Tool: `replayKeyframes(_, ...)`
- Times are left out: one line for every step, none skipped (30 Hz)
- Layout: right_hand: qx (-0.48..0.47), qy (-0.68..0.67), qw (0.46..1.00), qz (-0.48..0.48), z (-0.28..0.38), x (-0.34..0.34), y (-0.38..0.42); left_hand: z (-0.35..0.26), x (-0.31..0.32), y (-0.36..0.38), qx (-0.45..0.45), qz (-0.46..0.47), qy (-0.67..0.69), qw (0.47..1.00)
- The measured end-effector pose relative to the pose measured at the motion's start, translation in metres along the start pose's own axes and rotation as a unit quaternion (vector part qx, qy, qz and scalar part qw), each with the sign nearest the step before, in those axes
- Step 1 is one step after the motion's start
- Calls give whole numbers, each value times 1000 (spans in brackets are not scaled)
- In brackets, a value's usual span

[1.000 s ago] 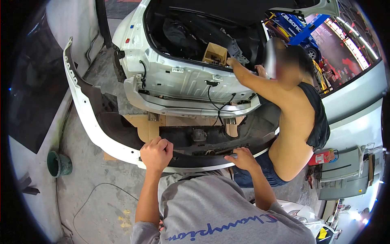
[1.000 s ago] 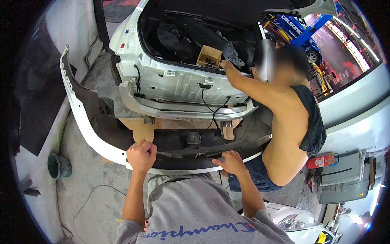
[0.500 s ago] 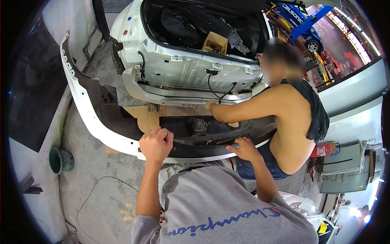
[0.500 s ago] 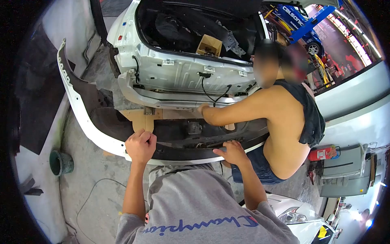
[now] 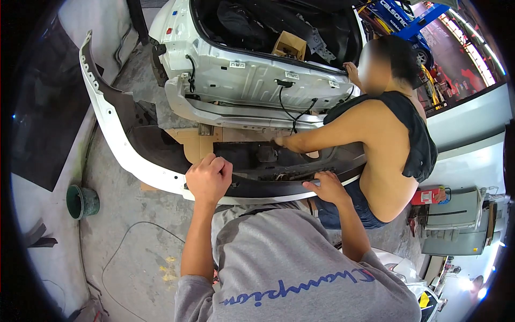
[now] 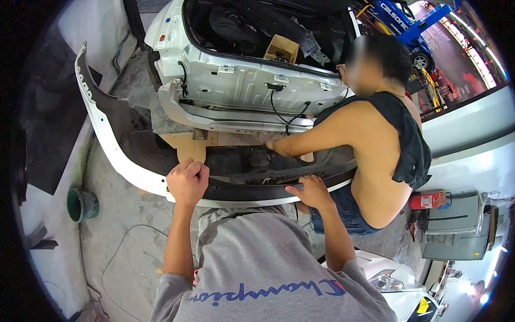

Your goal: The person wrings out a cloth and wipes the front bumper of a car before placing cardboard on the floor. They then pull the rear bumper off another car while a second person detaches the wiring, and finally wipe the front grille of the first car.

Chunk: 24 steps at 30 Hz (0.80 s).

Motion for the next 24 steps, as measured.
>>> replayKeyframes(-1, 0, 1000, 1, -2, 2, 0, 0, 0, 1, 0, 0, -2, 1000)
replayKeyframes(-10, -2, 1000, -10, -5, 4, -1, 0, 0, 1, 0, 0, -3, 1000)
replayKeyframes(-19, -4, 1000, -21, -4, 4, -1, 0, 0, 2, -1, -3, -3, 1000)
replayKeyframes(-21, -5, 1000, -21, -4, 4, -1, 0, 0, 3, -2, -7, -2, 1000)
replayKeyframes(-21, -4, 1000, -16, -3, 2, -2, 0, 0, 2, -2, -8, -3, 1000)
replayKeyframes(-22, -2, 1000, -12, -1, 1, -3, 0, -1, 3, -4, -4, -6, 1000)
replayKeyframes(-24, -2, 1000, -13, -1, 0, -3, 0, -1, 2, -6, 0, -9, 1000)
replayKeyframes(-23, 1, 1000, -10, -1, 0, -2, 0, -1, 4, -6, -2, -9, 1000)
replayKeyframes(-20, 4, 1000, -7, -2, 1, -2, 0, 0, 4, -1, -7, -12, 1000)
replayKeyframes(-21, 4, 1000, -8, -2, 1, -2, 0, 0, 5, 3, -12, -15, 1000)
replayKeyframes(-20, 1, 1000, -10, -4, 1, -1, -2, 0, 5, 4, -12, -15, 1000)
replayKeyframes(-18, -1, 1000, -12, -6, 2, 0, -4, 0, 5, 4, -13, -13, 1000)
replayKeyframes(-17, -2, 1000, -12, -8, 2, 0, -5, 0, 5, 4, -14, -11, 1000)
replayKeyframes(-20, -1, 1000, -10, -9, 3, 1, -5, 0, 6, 5, -14, -10, 1000)
replayKeyframes(-22, -1, 1000, -8, -10, 4, 2, -6, 0, 7, 7, -14, -10, 1000)
replayKeyframes(-21, -1, 1000, -8, -11, 4, 2, -6, 0, 8, 8, -13, -11, 1000)
replayKeyframes(-24, 0, 1000, -10, -10, 3, 2, -7, 0, 8, 8, -13, -10, 1000)
replayKeyframes(-26, 1, 1000, -12, -11, 3, 3, -7, 0, 9, 9, -15, -9, 1000)
replayKeyframes(-26, 1, 1000, -12, -12, 5, 4, -7, 0, 9, 10, -18, -7, 1000)
replayKeyframes(-24, 0, 1000, -17, -13, 6, 3, -8, 0, 9, 9, -17, -7, 1000)
replayKeyframes(-24, 0, 999, -24, -12, 5, 2, -9, -1, 9, 8, -17, -9, 1000)
replayKeyframes(-24, 0, 999, -25, -11, 4, 2, -9, 0, 8, 7, -17, -10, 1000)
replayKeyframes(-19, 3, 1000, -19, -9, 2, 3, -9, 0, 8, 8, -19, -10, 1000)
replayKeyframes(-14, 7, 1000, -12, -8, 0, 3, -9, 0, 9, 9, -21, -9, 1000)
Point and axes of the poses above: each hand's wrist, its own y-axis away from the middle knuckle, its own x-axis out of the palm, z = x × y, the point moved 4 cm from there along -y, towards the middle knuckle, and after that the axes turned 12 degrees about -z, right-handed, at the moved point
